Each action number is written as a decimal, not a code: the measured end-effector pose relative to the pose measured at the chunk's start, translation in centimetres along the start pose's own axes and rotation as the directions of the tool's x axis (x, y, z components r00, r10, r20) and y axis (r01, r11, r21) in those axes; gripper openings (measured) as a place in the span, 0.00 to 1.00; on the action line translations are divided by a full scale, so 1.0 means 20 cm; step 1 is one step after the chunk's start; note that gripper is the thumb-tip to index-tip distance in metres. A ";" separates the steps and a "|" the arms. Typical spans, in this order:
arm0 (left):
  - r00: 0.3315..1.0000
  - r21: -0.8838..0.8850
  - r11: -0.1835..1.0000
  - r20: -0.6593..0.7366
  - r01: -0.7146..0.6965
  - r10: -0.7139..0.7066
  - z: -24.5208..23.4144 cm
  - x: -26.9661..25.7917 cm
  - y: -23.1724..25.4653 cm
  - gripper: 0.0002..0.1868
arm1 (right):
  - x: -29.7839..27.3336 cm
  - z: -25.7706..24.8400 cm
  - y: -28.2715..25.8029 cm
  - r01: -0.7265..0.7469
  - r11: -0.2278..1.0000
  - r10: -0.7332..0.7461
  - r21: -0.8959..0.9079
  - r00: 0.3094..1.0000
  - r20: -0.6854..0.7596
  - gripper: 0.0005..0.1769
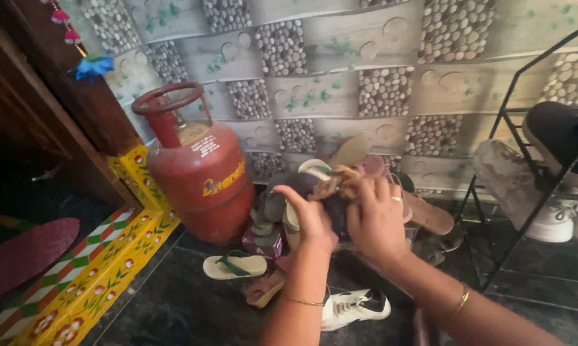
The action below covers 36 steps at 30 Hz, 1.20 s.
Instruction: The person wipes several pairs of shoes with a cloth, including white sneakers, navy slip-ons, and purple slip-ons. They handle each shoe individually, wiping the upper and sole, then place them on a metal shoe rack.
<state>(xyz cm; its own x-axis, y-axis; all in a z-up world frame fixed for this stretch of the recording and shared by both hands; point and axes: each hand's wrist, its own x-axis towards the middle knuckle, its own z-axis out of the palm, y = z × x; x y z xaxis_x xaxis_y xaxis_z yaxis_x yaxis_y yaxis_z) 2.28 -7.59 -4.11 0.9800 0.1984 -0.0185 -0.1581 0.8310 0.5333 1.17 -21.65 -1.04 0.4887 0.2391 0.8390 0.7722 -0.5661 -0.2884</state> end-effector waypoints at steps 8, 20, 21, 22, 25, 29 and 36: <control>0.996 -0.162 0.987 -0.084 -0.003 -0.010 0.06 0.03 -0.15 0.60 | -0.21 0.04 0.18 0.218 0.973 -0.230 -0.075 0.935 -0.268 0.21; 0.983 -0.224 0.973 0.162 -0.050 0.088 0.14 0.17 -0.46 0.31 | -0.07 0.21 0.50 -0.396 -0.272 0.850 0.877 0.328 0.412 0.17; 0.976 -0.257 0.966 0.206 -0.014 0.069 0.13 0.18 -0.48 0.30 | -0.04 0.23 0.57 -0.359 -0.455 0.707 0.815 0.410 0.576 0.18; 0.968 -0.282 0.959 0.247 0.021 0.051 0.11 0.18 -0.49 0.28 | -0.04 0.24 0.63 -0.333 -0.625 0.524 0.706 0.492 0.696 0.20; 0.962 -0.228 0.957 0.243 0.180 -0.123 0.07 0.21 -0.52 0.28 | -0.01 0.19 0.81 -0.550 -0.613 0.323 0.567 0.480 0.816 0.23; 0.938 0.443 0.888 0.237 0.127 -0.253 -0.02 0.23 -0.50 0.25 | 0.13 0.04 0.90 -0.674 -0.425 0.444 0.604 0.426 0.788 0.26; 0.772 0.877 0.008 0.420 -0.481 0.477 0.05 0.23 -0.62 0.24 | 0.01 -0.14 1.05 -0.959 0.013 0.589 0.283 0.237 0.773 0.43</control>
<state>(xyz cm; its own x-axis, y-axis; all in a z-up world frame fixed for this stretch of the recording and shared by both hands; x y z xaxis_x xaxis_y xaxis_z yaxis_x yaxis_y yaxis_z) 8.90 -17.48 -10.00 0.7324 0.3314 0.5948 -0.3664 -0.5445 0.7546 16.32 -35.80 -5.64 0.8841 0.3330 -0.3278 -0.3432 -0.0133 -0.9392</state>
